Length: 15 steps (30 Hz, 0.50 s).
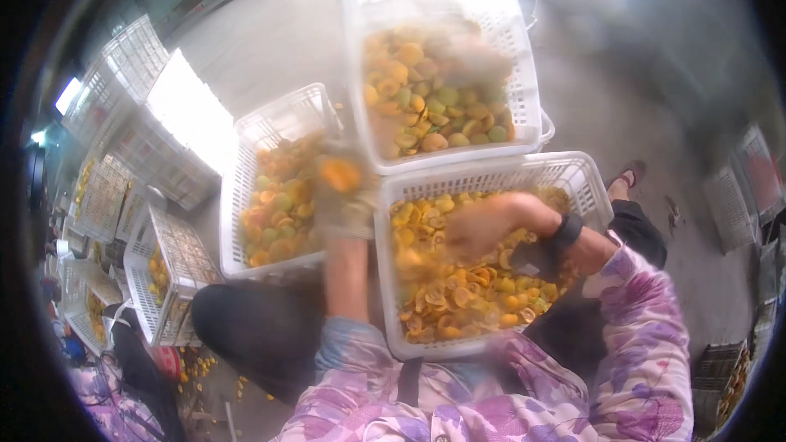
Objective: The recorder halves and pits apricots or similar stone fruits using a small hand tool, sorting the halves and pits into different crates.
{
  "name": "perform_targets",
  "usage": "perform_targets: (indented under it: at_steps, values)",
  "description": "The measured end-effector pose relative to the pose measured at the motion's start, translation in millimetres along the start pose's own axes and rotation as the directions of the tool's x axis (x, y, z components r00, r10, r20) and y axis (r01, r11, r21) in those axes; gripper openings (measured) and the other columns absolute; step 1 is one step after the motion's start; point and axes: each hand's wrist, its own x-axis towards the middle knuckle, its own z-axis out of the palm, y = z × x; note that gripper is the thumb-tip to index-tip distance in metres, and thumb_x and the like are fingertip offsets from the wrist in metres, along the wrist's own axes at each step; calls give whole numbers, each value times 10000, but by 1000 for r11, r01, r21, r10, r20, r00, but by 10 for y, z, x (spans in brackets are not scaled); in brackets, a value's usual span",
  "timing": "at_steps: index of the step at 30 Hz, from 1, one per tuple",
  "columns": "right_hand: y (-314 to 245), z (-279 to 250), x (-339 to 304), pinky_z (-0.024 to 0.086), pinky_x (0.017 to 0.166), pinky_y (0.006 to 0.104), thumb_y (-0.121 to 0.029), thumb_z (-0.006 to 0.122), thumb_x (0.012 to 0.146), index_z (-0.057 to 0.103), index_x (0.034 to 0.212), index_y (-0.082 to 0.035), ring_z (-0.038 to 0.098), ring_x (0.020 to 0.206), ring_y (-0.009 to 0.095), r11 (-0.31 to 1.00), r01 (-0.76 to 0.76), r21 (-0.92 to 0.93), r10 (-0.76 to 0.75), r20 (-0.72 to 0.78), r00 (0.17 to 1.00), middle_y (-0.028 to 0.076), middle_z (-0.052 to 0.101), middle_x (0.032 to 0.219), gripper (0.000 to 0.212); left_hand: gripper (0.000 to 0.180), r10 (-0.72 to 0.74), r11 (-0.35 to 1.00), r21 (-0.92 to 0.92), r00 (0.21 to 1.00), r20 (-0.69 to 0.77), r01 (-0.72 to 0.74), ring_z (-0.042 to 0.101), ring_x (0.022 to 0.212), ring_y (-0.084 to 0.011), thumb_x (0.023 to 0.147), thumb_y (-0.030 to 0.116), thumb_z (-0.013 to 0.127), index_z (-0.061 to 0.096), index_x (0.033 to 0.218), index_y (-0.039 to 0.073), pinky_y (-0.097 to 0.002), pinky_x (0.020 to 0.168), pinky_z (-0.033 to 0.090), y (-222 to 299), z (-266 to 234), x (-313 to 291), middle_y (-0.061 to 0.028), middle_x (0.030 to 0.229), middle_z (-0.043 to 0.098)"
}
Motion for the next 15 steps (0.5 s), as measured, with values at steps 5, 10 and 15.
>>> perform_targets:
  at_steps: [5, 10, 15]
  values:
    - [242, -204, -350, 487, 592, 351, -168, 617, 852, 666, 982, -56, 612, 670, 191, 864, -489, 120, 503, -185, 844, 98, 654, 773, 178, 849, 6, 522, -829, 973, -232, -201, 294, 1416, -326, 925, 647, 391, 222, 1501, 48, -538, 1150, 269, 680, -872, 219, -136, 1535, 317]
    - [1089, -593, 267, 505, 672, 453, -357, 661, 822, 688, 846, -36, 638, 738, 350, 838, -531, 123, 334, -886, 322, 169, 663, 808, 323, 672, -312, 692, -722, 892, -328, -24, 409, 1354, -322, 1000, 531, 341, 314, 1445, 28, -572, 1095, 360, 141, -552, 328, -152, 1479, 401]
    - [1164, -654, 932, 520, 729, 446, -348, 713, 736, 701, 905, -46, 651, 877, 341, 832, -554, -8, 336, -787, 517, 167, 681, 870, 345, 490, -318, 829, -554, 879, -355, 77, 591, 1166, -299, 1044, 376, 302, 452, 1327, 6, -509, 978, 521, -158, -171, 226, -135, 1313, 556]
